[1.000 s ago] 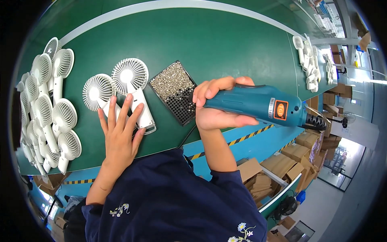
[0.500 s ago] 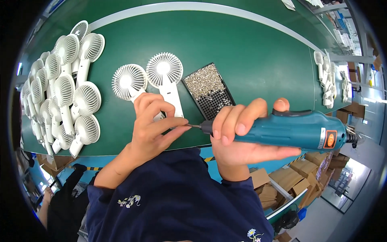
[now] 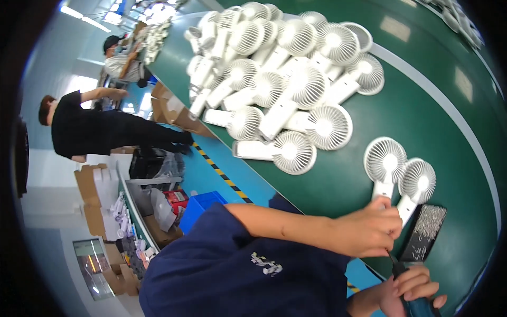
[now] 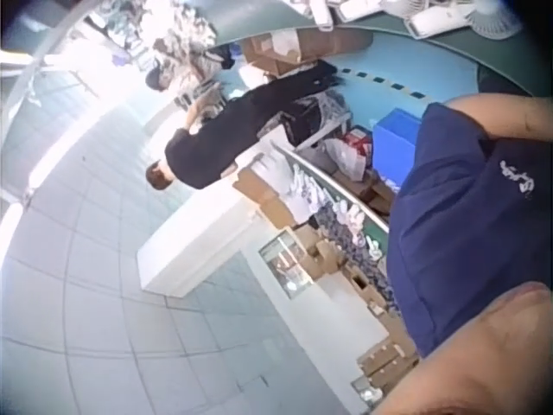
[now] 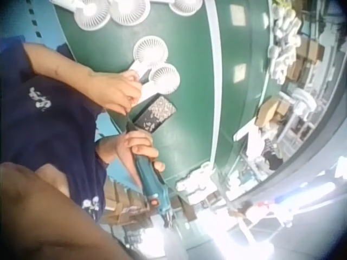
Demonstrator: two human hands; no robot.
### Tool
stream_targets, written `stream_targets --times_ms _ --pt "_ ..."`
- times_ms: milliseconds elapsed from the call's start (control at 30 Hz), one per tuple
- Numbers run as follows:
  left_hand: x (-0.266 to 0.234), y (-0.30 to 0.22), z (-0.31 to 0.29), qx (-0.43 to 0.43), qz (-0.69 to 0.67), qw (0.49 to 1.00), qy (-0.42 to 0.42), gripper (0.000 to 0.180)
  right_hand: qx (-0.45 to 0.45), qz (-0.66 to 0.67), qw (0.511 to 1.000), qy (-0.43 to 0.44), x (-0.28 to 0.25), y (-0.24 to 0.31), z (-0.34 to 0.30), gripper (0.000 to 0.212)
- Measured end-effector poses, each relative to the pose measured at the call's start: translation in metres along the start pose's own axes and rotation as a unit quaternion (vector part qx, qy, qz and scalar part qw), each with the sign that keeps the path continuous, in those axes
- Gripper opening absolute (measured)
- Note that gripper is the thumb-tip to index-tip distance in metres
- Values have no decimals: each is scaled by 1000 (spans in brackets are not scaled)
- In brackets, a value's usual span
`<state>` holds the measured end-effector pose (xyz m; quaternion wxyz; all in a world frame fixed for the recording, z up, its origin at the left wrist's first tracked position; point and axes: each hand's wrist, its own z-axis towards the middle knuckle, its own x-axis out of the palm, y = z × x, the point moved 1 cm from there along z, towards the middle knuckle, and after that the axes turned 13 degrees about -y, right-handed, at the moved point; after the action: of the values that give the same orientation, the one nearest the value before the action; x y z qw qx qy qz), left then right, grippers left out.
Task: The person fastens screws into the handles of portable fans on an assembly line using an electric screwdriver.
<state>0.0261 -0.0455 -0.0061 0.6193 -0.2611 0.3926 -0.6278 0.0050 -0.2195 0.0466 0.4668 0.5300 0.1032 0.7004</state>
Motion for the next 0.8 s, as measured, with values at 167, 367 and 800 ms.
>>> stream_targets --times_ms 167,367,800 --pt "-54 -7 6 -16 268 959 95 72 -11 15 1000 -6 38 -37 6 78" --pt "-51 8 4 -40 307 937 162 68 -21 -58 998 -3 32 -36 0 82" --pt "-39 9 3 -43 292 946 134 65 -39 -23 999 -3 9 -32 -1 86"
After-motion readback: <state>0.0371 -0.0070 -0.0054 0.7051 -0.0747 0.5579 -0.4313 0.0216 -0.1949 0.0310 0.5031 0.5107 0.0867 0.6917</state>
